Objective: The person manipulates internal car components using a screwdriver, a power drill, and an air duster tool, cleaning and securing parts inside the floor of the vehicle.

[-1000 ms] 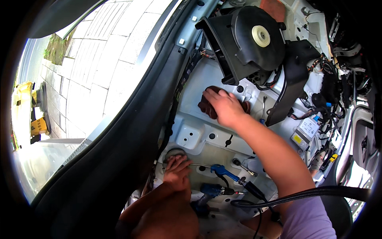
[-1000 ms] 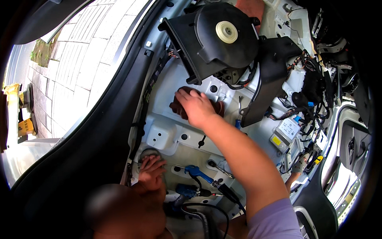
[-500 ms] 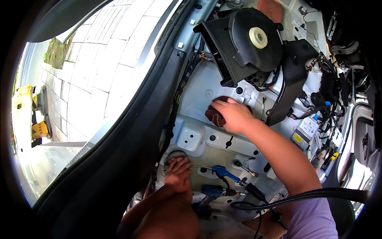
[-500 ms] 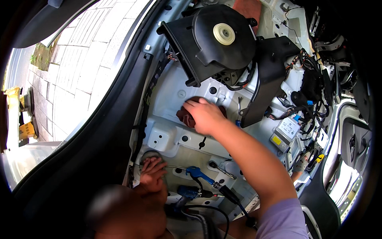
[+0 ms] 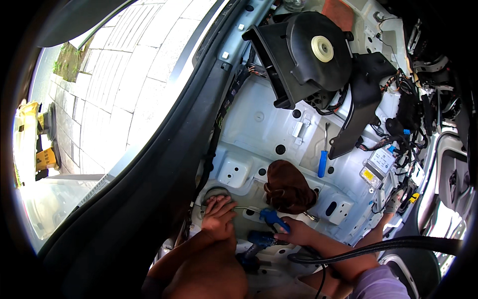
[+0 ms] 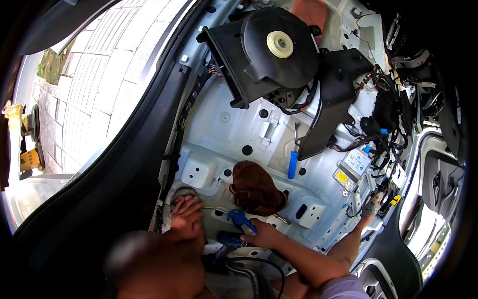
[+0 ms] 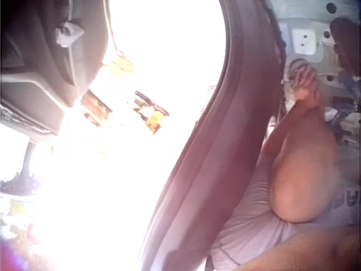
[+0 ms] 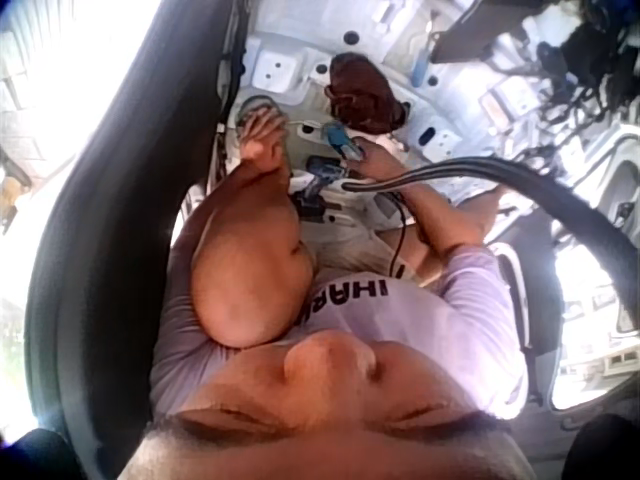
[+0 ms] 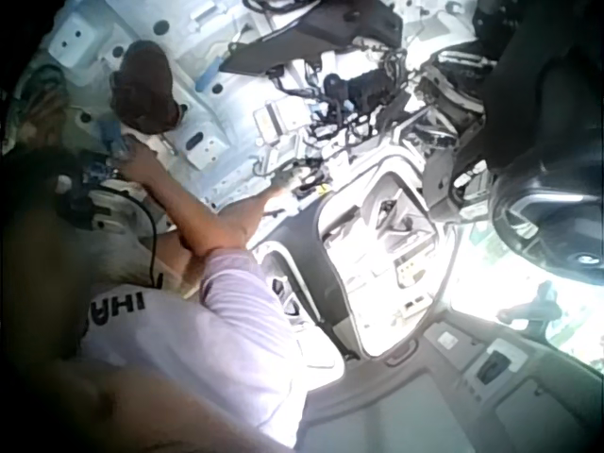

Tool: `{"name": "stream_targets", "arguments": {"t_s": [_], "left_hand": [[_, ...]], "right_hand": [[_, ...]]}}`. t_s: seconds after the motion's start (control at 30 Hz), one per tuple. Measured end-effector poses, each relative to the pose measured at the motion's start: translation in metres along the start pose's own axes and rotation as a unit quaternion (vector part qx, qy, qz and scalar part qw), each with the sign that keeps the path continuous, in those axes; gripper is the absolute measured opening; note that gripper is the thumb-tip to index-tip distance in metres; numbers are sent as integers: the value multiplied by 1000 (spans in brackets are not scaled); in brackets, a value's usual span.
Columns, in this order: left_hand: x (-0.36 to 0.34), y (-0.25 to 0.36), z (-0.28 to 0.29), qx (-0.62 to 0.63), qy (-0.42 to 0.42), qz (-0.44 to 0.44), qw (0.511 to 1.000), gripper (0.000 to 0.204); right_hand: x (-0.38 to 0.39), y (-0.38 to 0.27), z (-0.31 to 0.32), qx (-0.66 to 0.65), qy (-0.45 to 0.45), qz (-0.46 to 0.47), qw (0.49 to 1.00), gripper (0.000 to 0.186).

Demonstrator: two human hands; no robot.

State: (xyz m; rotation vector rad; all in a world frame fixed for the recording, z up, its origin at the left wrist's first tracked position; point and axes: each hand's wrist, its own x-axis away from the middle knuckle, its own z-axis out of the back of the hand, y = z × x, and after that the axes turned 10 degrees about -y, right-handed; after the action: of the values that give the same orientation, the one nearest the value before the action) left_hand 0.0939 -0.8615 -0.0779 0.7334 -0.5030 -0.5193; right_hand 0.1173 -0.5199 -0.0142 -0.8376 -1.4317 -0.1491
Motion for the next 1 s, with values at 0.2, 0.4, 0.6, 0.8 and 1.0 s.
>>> {"name": "stream_targets", "arguments": {"t_s": [0.2,0.4,0.6,0.8,1.0], "left_hand": [[2,0,-1,-3,8,4,1000,29],[-1,2,0,-2,19,11,1000,28],[3,0,-2,3,15,9,1000,27],[4,-4,-6,4,9,7,1000,26],[2,-2,-2,7,19,5,1000,26]], "right_hand": [[-13,11,15,-282,-213,-47,934,44],[52,-71,57,-529,-154,164,818,31],[59,-100,151,-476,-11,128,870,32],[31,-119,209,-331,-30,45,942,42],[23,-142,240,-297,-22,30,954,52]]}}
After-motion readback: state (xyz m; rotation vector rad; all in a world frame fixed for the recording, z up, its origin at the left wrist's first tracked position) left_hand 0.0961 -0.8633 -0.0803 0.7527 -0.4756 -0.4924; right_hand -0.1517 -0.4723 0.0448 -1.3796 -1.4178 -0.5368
